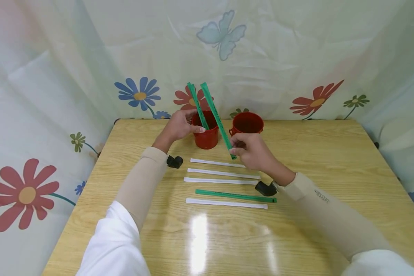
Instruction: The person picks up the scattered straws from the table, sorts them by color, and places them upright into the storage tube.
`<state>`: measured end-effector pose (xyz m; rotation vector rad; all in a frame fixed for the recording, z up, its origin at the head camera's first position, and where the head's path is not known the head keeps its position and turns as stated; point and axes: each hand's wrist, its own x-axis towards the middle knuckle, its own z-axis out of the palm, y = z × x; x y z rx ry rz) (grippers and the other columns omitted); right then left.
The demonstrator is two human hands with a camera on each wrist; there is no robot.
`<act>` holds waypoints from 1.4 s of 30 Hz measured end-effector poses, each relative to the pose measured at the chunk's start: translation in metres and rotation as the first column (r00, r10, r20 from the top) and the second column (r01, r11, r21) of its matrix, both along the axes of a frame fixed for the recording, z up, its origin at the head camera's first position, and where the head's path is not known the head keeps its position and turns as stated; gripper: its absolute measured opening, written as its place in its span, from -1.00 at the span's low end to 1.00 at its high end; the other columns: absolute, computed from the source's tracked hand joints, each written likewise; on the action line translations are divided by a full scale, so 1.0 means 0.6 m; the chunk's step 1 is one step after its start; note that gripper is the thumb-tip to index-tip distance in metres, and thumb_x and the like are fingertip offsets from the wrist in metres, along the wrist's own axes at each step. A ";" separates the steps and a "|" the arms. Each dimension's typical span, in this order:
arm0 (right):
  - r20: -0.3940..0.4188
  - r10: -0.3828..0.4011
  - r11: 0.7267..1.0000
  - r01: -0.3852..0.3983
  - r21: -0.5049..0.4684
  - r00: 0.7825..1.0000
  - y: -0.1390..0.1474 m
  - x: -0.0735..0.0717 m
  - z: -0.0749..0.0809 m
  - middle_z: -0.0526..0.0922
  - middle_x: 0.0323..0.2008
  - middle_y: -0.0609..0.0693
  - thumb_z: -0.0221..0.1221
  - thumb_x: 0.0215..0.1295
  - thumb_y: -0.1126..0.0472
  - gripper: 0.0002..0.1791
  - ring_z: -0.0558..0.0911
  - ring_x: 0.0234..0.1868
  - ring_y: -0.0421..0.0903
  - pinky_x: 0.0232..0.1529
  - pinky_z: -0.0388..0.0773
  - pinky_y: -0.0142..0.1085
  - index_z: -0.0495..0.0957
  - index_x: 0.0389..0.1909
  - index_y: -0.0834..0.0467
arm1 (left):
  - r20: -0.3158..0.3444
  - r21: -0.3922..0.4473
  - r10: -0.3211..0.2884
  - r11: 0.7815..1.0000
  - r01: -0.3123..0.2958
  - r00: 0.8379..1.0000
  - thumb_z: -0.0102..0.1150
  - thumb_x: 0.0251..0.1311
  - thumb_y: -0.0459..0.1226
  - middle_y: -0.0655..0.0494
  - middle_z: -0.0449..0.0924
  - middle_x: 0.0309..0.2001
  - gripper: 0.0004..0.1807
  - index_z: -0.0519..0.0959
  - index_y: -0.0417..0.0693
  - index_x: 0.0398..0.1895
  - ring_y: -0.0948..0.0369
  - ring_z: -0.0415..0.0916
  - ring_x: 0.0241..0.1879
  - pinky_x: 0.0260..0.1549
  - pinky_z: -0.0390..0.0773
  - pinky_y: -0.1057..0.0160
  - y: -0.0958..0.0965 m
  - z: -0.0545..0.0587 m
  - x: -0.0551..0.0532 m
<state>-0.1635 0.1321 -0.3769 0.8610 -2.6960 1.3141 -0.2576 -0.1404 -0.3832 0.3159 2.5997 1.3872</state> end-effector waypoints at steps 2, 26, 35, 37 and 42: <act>0.001 -0.021 1.000 0.021 -0.015 1.000 -0.007 -0.006 0.004 0.65 -0.41 0.15 0.29 0.32 0.50 -0.94 0.59 -0.35 -0.03 -0.26 0.58 -0.41 0.61 -0.31 0.32 | 0.012 0.001 -0.002 1.000 0.002 1.000 0.47 0.25 -0.18 0.03 0.52 0.44 -0.21 0.39 0.00 0.54 0.00 0.41 0.49 0.33 0.60 -0.02 0.003 -0.003 -0.001; 0.026 -0.167 0.978 0.169 -0.119 0.986 -0.092 -0.089 0.066 0.64 -0.36 0.17 0.26 0.43 0.34 -0.89 0.53 -0.34 0.04 -0.29 0.50 -0.27 0.64 -0.30 0.30 | -0.010 -0.001 -0.014 1.000 0.013 1.000 0.48 0.24 -0.19 0.04 0.60 0.36 -0.28 0.47 0.04 0.48 -0.01 0.44 0.47 0.41 0.53 -0.06 0.005 0.006 0.003; 0.073 -0.242 0.964 0.248 -0.097 0.968 -0.110 -0.122 0.061 0.70 -0.23 0.18 0.24 0.47 0.30 -0.90 0.56 -0.24 0.04 -0.23 0.62 -0.23 0.67 -0.18 0.27 | -0.022 0.010 -0.026 1.000 0.026 0.999 0.45 0.27 -0.25 -0.01 0.60 0.36 -0.29 0.45 -0.07 0.48 -0.04 0.48 0.43 0.42 0.52 -0.05 0.009 0.001 0.001; 0.067 -0.251 0.962 0.256 -0.091 0.966 -0.112 -0.129 0.058 0.70 -0.24 0.17 0.25 0.46 0.30 -0.90 0.56 -0.26 0.05 -0.27 0.63 -0.21 0.67 -0.19 0.27 | -0.029 0.007 -0.025 1.000 0.026 0.999 0.45 0.27 -0.26 -0.02 0.60 0.36 -0.29 0.45 -0.08 0.48 -0.04 0.48 0.43 0.42 0.52 -0.05 0.009 0.001 0.001; 0.062 -0.254 0.963 0.258 -0.071 0.965 -0.117 -0.143 0.051 0.71 -0.25 0.17 0.28 0.44 0.29 -0.90 0.58 -0.26 0.05 -0.26 0.68 -0.18 0.68 -0.19 0.27 | -0.040 -0.008 -0.022 1.000 0.021 0.999 0.46 0.27 -0.24 -0.03 0.59 0.37 -0.28 0.44 -0.08 0.49 -0.05 0.48 0.44 0.41 0.53 -0.05 0.006 -0.001 0.003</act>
